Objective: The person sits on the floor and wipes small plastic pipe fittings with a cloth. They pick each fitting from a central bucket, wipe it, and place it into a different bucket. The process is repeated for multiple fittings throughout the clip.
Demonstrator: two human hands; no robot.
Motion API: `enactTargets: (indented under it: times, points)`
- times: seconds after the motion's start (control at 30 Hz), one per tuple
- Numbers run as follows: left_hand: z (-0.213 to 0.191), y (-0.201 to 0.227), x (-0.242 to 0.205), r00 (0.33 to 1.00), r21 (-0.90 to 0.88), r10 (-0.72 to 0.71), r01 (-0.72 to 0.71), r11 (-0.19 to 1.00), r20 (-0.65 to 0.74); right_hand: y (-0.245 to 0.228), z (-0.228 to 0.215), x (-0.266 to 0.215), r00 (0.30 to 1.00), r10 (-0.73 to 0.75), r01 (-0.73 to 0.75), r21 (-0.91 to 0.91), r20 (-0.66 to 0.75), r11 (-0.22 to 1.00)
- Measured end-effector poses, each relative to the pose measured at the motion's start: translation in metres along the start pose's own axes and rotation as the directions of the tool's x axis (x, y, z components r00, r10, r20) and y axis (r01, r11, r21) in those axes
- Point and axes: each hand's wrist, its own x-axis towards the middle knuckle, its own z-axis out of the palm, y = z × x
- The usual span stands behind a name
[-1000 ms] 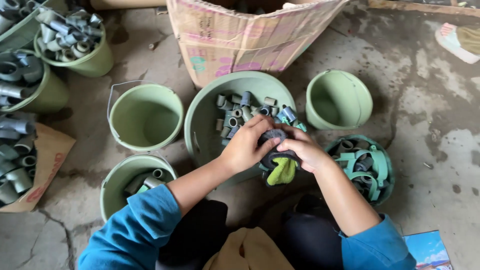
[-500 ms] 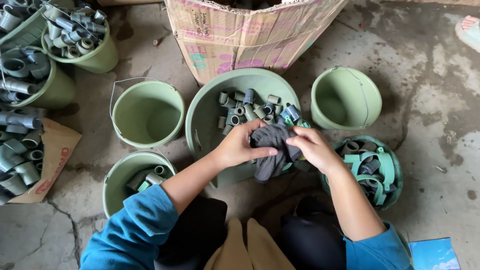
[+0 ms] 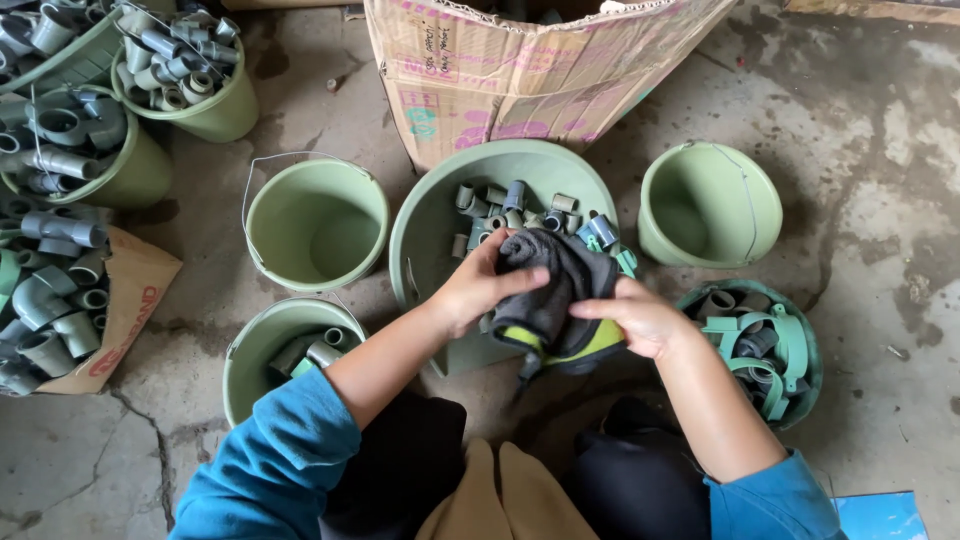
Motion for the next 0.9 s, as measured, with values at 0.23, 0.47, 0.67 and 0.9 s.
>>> enactTargets:
  times: [0.23,0.47,0.67,0.9]
  points:
    - [-0.017,-0.006,0.010,0.947,0.291,0.232,-0.293,0.911,0.224,-0.003,-0.041,-0.001,0.955,-0.262,0.265,-0.002,0.140,0.964]
    - [0.022,-0.025,0.023,0.947,0.226,0.320,-0.314,0.922,0.013,0.002,-0.016,0.009,0.965,-0.258,0.198,0.498,0.053,0.844]
    - [0.002,-0.035,0.036,0.897,0.817,0.441,-0.267,0.511,0.018,-0.014,0.026,0.023,0.999,0.030,-0.033,0.621,0.015,0.783]
    - [-0.034,-0.036,0.047,0.896,0.814,-0.328,-0.061,0.578,0.299,0.023,-0.062,0.065,0.948,0.277,-0.177,0.461,-0.158,0.870]
